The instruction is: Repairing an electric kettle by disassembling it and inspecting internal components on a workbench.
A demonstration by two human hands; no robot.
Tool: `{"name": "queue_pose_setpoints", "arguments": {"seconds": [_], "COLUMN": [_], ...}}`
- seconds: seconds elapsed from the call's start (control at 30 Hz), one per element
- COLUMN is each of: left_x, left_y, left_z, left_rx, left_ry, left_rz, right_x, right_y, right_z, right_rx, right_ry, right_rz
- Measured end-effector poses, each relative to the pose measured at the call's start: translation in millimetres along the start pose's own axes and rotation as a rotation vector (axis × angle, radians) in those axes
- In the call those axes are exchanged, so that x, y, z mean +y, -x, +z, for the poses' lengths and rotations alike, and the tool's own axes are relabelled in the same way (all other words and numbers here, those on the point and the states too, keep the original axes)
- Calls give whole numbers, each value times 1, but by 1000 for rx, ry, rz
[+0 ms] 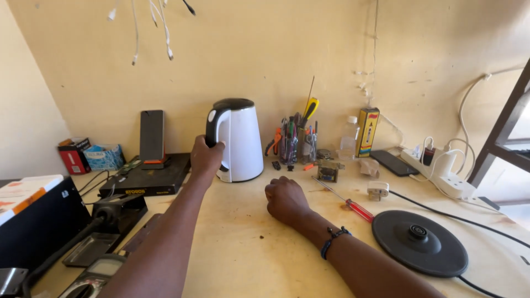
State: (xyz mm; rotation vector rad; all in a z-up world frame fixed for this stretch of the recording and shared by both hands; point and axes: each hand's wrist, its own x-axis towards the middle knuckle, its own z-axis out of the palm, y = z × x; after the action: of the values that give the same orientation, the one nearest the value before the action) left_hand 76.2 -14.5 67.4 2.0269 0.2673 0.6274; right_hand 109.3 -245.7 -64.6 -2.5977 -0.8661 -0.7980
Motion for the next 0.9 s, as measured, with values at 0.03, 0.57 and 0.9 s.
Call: {"name": "queue_pose_setpoints", "arguments": {"seconds": [0.03, 0.57, 0.9], "left_x": [3, 36, 40], "left_y": [3, 59, 94], "left_z": [-2, -46, -56], "left_rx": [-16, 70, 47], "left_ry": [76, 485, 515], "left_rz": [-19, -7, -64], "right_x": [1, -23, 84], "right_y": [-2, -4, -34], "right_z": [2, -34, -214], "right_rx": [-3, -189, -281], "right_ry": [8, 30, 101], "right_rz": [-1, 40, 311]}}
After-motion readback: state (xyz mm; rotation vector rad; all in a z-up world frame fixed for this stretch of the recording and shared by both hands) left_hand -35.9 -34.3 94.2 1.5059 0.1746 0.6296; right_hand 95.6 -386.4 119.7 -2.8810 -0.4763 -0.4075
